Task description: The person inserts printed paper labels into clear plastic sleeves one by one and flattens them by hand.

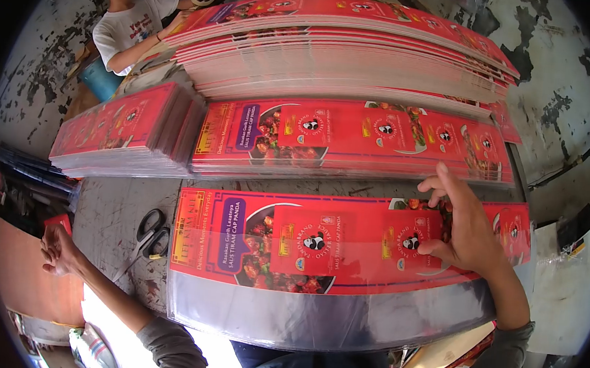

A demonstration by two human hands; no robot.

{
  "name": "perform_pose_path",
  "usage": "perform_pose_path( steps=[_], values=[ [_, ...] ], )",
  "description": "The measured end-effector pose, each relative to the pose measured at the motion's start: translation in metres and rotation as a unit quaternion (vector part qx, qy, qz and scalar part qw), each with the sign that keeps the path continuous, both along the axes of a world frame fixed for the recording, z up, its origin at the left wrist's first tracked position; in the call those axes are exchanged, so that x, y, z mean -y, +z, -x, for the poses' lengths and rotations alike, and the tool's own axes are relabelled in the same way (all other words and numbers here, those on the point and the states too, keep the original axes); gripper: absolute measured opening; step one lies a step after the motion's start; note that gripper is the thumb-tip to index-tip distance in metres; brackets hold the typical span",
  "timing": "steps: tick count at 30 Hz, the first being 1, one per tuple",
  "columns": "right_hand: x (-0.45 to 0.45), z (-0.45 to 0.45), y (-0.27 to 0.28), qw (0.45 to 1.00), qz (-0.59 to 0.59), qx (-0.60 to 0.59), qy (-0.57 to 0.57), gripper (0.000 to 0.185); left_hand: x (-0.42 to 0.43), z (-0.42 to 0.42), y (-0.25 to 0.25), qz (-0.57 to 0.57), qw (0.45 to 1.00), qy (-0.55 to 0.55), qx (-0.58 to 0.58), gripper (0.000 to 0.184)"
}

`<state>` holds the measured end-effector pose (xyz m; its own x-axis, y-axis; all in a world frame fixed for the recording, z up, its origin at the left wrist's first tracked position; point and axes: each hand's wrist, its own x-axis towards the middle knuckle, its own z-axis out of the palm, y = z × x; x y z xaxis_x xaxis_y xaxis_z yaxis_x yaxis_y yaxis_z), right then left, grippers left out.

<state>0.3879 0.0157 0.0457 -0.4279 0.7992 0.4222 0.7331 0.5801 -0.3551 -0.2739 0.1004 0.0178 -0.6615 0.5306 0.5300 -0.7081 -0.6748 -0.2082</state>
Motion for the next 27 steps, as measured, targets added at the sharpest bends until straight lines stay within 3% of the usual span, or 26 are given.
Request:
perform_pose_path(
  steps=[5,10,14,15,16,17,19,20,24,27],
  values=[
    [0.001,0.002,0.0,1.0,0.0,-0.002,-0.002,0.089,-0.002,0.009,-0.006,-0.018,1.0,-0.011,0.0,0.06],
    [0.001,0.004,0.001,1.0,-0.003,0.013,-0.011,0.082,-0.003,-0.009,-0.005,0.025,0.996,0.024,0.087,0.048],
    [0.002,0.005,0.005,0.998,0.035,0.034,-0.026,0.077,-0.003,-0.024,0.005,0.011,0.998,0.031,0.05,0.049],
    [0.002,0.005,0.005,0.998,0.036,0.036,-0.025,0.076,-0.001,-0.061,0.022,0.177,0.95,0.25,-0.062,0.052],
    [0.002,0.005,0.006,0.998,0.037,0.039,-0.023,0.075,-0.003,-0.088,0.032,0.328,0.816,0.446,-0.168,0.055],
    [0.002,0.005,0.005,0.998,0.037,0.038,-0.023,0.075,-0.009,-0.101,0.035,0.328,0.815,0.446,-0.169,0.055],
    [0.002,0.005,0.005,0.999,0.033,0.037,-0.015,0.076,-0.02,-0.116,0.036,0.394,0.643,0.619,-0.22,0.062],
    [0.002,0.004,0.005,0.999,0.033,0.038,-0.014,0.076,-0.024,-0.115,0.032,0.385,0.595,0.657,-0.258,0.067],
    [0.001,0.005,0.005,0.999,0.01,0.05,-0.013,0.074,-0.027,-0.119,0.027,0.429,0.557,0.652,-0.284,0.084],
    [0.001,0.006,0.004,0.998,0.001,0.057,-0.016,0.072,-0.032,-0.11,0.023,0.419,0.577,0.653,-0.256,0.089]
  ],
)
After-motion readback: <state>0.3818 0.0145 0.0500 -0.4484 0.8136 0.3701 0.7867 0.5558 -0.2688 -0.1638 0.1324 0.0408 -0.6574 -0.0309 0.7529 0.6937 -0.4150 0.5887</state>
